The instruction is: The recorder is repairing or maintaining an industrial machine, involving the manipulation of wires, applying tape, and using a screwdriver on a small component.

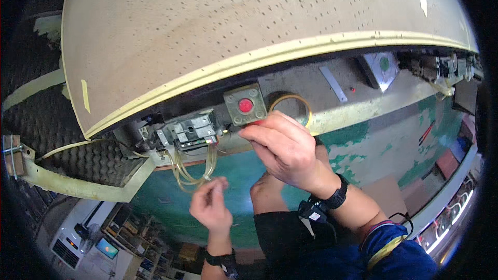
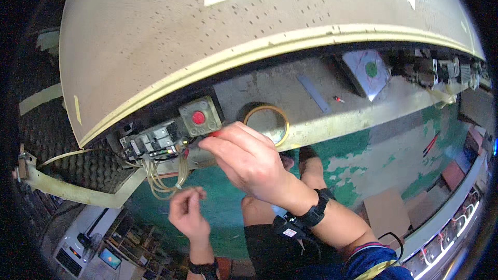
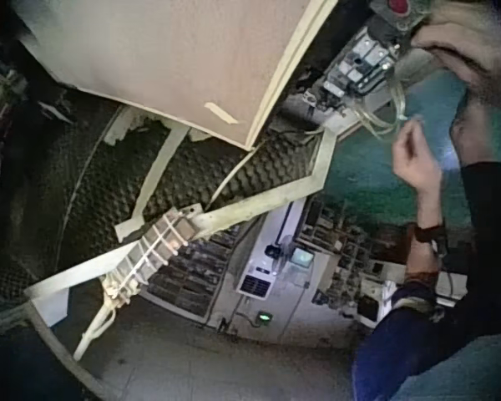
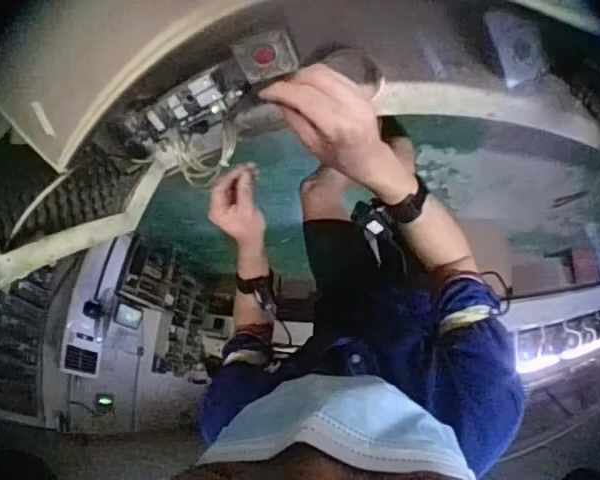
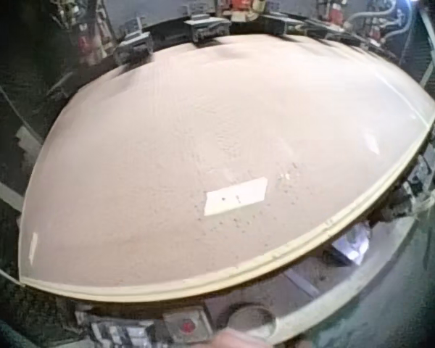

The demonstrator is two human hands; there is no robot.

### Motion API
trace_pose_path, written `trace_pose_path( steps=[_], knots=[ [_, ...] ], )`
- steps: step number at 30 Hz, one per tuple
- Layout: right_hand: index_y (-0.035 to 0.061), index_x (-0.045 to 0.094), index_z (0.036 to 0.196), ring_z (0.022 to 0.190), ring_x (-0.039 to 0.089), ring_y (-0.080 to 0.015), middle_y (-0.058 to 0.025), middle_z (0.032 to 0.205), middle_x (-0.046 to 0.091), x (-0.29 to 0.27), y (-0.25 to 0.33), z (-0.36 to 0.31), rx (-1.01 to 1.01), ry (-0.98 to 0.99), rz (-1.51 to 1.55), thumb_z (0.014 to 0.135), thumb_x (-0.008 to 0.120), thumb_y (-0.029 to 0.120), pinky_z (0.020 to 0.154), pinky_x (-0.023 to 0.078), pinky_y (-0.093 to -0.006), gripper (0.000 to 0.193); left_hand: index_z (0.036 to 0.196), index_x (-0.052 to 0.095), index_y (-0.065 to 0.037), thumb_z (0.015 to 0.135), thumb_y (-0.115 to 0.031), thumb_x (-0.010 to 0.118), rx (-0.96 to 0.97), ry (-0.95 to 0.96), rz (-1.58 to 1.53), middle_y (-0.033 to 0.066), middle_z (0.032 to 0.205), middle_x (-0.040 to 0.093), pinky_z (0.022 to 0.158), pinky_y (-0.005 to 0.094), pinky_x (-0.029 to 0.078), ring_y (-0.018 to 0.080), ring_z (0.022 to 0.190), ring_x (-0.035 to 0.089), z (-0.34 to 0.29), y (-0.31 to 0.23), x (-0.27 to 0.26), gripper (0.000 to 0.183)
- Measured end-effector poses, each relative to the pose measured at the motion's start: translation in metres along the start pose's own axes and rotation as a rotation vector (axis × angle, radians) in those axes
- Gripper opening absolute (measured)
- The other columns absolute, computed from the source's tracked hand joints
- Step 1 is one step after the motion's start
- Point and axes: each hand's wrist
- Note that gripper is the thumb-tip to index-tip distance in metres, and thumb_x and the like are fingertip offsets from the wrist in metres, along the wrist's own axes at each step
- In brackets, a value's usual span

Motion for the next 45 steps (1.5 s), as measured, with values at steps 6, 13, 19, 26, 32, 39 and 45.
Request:
trace_pose_path(
  steps=[6,13,19,26,32,39,45],
  knots=[
    [-0.0049,0.076,0.111,0.083,0.073,-0.0325,-0.0156,0.099,0.073,0.018,-0.002,-0.002,-0.107,-0.16,0.002,0.077,0.081,-0.006,0.072,0.061,-0.0414,0.034,0.114,0.073,0.005,0.105,-0.005,0.073,0.234,-0.088,0.334,0.0106,0.107,0.075,0.094,0.0354,0.059,0.0201,0.099,0.073,0.077,0.031,-0.038,0.013],
    [-0.0007,0.08,0.109,0.081,0.074,-0.0307,-0.0153,0.1,0.076,0.028,-0.009,0.005,-0.217,-0.308,-0.168,0.075,0.085,-0.007,0.069,0.06,-0.0386,0.035,0.115,0.074,0.003,0.099,-0.012,0.075,0.496,-0.032,0.58,0.0091,0.108,0.072,0.091,0.0347,0.055,0.0178,0.098,0.067,0.165,0.081,-0.07,0.022],
    [-0.002,0.08,0.105,0.07,0.063,-0.0256,-0.0122,0.092,0.069,0.004,-0.01,0.019,-0.496,-0.203,-0.354,0.068,0.081,0.005,0.059,0.051,-0.0347,0.038,0.12,0.076,0.002,0.105,-0.015,0.068,0.937,-0.289,0.935,0.0188,0.112,0.076,0.096,0.0527,0.057,0.0375,0.105,0.073,0.177,0.134,-0.069,0.024],
    [-0.0021,0.073,0.099,0.072,0.059,-0.0265,-0.0124,0.091,0.062,0.01,-0.027,0.019,-0.727,-0.212,-0.495,0.069,0.077,0.007,0.059,0.05,-0.0366,0.032,0.128,0.063,0.005,0.104,-0.005,0.077,0.779,-0.109,0.6,0.009,0.11,0.066,0.095,0.037,0.053,0.0216,0.102,0.064,0.17,0.143,-0.078,0.029],
    [0.0016,0.064,0.092,0.081,0.062,-0.0303,-0.0127,0.095,0.06,0.017,-0.039,0.026,-0.849,-0.32,-0.535,0.078,0.081,0.001,0.069,0.055,-0.0403,0.022,0.115,0.07,0.008,0.103,-0.003,0.072,0.795,-0.152,0.457,0.0134,0.109,0.074,0.096,0.0369,0.052,0.0227,0.1,0.066,0.162,0.112,-0.058,0.017],
    [0.0043,0.065,0.083,0.088,0.067,-0.0271,-0.0102,0.092,0.063,0.012,-0.035,0.033,-0.86,-0.309,-0.623,0.083,0.07,0.013,0.074,0.059,-0.0378,0.01,0.094,0.063,0.006,0.094,-0.001,0.071,0.867,-0.254,0.446,0.0161,0.089,0.061,0.075,0.0424,0.048,0.0331,0.081,0.06,0.17,0.107,-0.046,0.01],
    [0.0063,0.065,0.082,0.088,0.067,-0.026,-0.0089,0.091,0.062,0.011,-0.033,0.03,-0.861,-0.295,-0.594,0.082,0.07,0.016,0.074,0.059,-0.038,0.011,0.093,0.064,0.006,0.093,-0.001,0.071,0.86,-0.271,0.469,0.0157,0.087,0.06,0.072,0.0419,0.046,0.0319,0.078,0.059,0.169,0.109,-0.046,0.01]
  ],
)
Point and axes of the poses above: each hand's wrist, its own z-axis towards the middle knuckle, its own x-axis out of the palm, y = z × x
